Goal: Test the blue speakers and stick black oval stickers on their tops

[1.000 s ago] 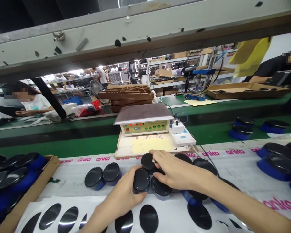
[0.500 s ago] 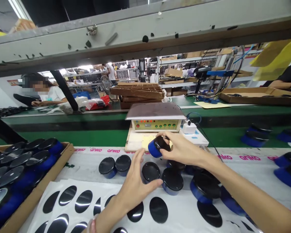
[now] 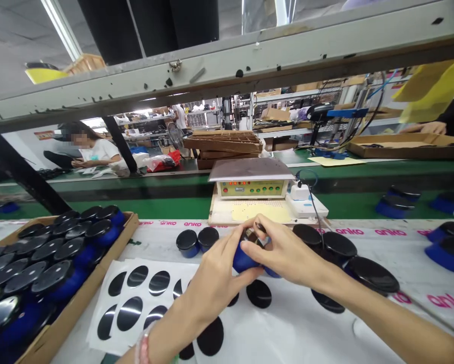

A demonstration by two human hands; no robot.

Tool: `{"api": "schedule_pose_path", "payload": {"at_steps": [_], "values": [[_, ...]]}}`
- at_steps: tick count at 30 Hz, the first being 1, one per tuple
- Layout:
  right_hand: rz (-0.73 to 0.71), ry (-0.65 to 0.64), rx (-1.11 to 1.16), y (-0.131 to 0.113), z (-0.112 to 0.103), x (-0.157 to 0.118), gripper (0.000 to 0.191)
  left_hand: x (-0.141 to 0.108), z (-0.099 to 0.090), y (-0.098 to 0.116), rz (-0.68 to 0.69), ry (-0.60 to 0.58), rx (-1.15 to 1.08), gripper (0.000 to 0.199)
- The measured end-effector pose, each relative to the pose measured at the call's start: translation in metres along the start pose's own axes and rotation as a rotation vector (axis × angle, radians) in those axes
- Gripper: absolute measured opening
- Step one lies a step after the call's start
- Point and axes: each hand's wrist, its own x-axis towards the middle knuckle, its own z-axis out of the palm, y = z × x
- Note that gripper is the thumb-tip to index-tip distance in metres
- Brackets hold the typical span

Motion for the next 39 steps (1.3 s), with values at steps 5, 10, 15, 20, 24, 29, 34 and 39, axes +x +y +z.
{"api": "schedule_pose_path", "payload": {"at_steps": [5,10,15,20,24,29,34,39], "values": [[-0.006,0.123,-0.140,-0.002,-0.027,-0.032,0.033,-0.027,-0.010,-0.005,-0.136,0.008,0.048,0.075],[0.109,0.534,-0.531,0.019,-0.083,-0.063,0.027,-0.024,-0.063,-0.073,-0.525,0.431,0.106,0.060],[0.149,-0.077,-0.591,0.056,-0.069,-0.038,0.023,-0.047,-0.081,-0.137,-0.728,0.411,0.058,0.063],[0.131,-0.335,-0.542,0.082,-0.051,0.010,0.024,-0.068,-0.074,-0.141,-0.638,0.231,0.001,0.072],[0.107,-0.373,-0.544,0.086,-0.058,0.023,0.022,-0.042,-0.069,-0.100,-0.423,0.345,0.138,0.055],[0.079,-0.415,-0.563,0.083,-0.057,0.026,0.024,0.005,-0.015,-0.050,-0.144,-0.204,0.090,0.039],[-0.008,-0.338,-0.660,0.060,-0.043,0.015,0.013,0.034,0.034,-0.052,-0.102,-0.439,0.063,0.069],[-0.070,-0.337,-0.741,0.048,-0.008,-0.015,0.027,0.048,0.045,-0.062,-0.109,-0.379,0.037,0.063]]}}
